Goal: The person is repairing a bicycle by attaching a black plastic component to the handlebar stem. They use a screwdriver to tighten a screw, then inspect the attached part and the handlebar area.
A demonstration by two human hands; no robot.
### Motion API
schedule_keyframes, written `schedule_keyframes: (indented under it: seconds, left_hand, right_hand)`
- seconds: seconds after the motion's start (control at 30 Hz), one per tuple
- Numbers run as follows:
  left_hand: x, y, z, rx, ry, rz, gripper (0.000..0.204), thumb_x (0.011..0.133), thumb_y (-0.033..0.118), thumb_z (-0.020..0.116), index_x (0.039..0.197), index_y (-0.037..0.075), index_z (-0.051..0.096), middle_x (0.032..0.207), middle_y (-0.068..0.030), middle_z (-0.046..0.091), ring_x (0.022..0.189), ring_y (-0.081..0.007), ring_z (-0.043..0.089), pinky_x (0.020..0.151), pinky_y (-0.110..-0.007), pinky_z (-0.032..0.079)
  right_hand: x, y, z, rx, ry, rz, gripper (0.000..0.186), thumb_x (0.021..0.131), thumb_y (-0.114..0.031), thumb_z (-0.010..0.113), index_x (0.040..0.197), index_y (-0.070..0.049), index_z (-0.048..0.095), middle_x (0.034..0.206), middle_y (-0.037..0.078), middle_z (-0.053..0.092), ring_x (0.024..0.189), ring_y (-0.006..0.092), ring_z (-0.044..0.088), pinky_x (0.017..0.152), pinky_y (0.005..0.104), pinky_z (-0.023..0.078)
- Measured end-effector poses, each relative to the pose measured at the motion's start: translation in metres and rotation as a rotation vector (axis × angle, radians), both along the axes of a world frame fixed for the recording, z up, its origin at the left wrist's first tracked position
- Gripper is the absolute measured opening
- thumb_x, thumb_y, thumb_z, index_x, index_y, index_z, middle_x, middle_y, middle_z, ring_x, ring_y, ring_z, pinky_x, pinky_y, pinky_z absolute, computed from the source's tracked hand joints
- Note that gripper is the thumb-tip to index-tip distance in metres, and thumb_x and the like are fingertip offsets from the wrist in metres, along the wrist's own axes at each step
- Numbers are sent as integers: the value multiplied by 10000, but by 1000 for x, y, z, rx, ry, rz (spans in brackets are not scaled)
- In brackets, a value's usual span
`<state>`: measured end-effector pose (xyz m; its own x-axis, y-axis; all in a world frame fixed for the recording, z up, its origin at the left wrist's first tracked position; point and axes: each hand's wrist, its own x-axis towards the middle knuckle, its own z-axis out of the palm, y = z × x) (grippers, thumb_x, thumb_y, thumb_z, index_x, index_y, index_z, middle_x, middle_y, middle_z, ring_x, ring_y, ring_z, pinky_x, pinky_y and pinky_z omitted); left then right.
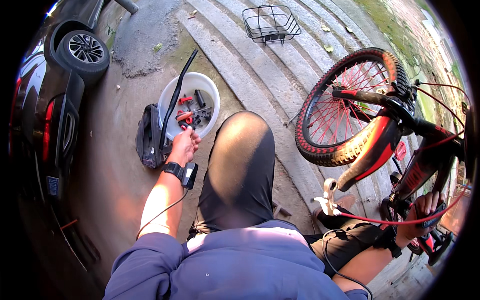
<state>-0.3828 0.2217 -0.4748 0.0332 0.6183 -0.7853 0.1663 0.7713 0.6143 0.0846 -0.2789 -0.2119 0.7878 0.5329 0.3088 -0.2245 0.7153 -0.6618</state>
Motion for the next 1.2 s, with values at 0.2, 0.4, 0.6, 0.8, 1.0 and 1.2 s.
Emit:
schedule_keyframes:
  seconds: [0.2,0.4,0.6,0.8,1.0,1.2]
  left_hand:
    - [1,4,11,45,-11,49,265,1013,373,593,1113,131,557,885,-3,623,734,-152,623,588,-298,450]
    - [3,-11,23,106,-29,84,200,1012,296,586,1115,125,570,863,9,623,718,-138,622,571,-273,441]
    - [44,-7,73,395,-142,-100,213,1015,294,598,1101,99,613,831,5,618,648,-87,593,508,-216,421]
    - [118,-36,183,722,-273,-264,171,1026,201,596,1134,71,621,863,-10,643,673,-72,583,547,-196,440]
    - [176,-108,246,969,-366,-631,155,1043,123,542,1173,54,591,872,-7,625,718,-72,579,621,-209,454]
    - [205,-136,213,1389,-84,-910,151,961,88,650,1077,-8,643,830,-60,666,717,-107,624,665,-263,522]
  right_hand:
    - [24,-18,-9,-6,-24,69,159,948,-29,549,1082,6,471,754,33,429,569,103,384,533,233,329]
    - [6,0,-2,14,16,36,164,953,-71,554,1070,9,472,757,35,420,594,107,395,534,229,330]
    - [-9,2,9,3,-6,-75,273,1039,-252,521,1129,3,480,811,55,425,617,136,433,541,262,356]
    - [-12,5,3,-50,-14,-104,402,1062,-391,433,1166,-14,528,795,77,503,597,167,504,490,283,409]
    - [-30,13,5,-109,-19,-127,415,1038,-399,460,1122,-11,581,760,115,596,580,190,576,519,275,484]
    - [-30,-5,7,-174,86,-206,336,1033,-330,492,1083,-13,590,751,101,606,601,162,558,539,262,455]
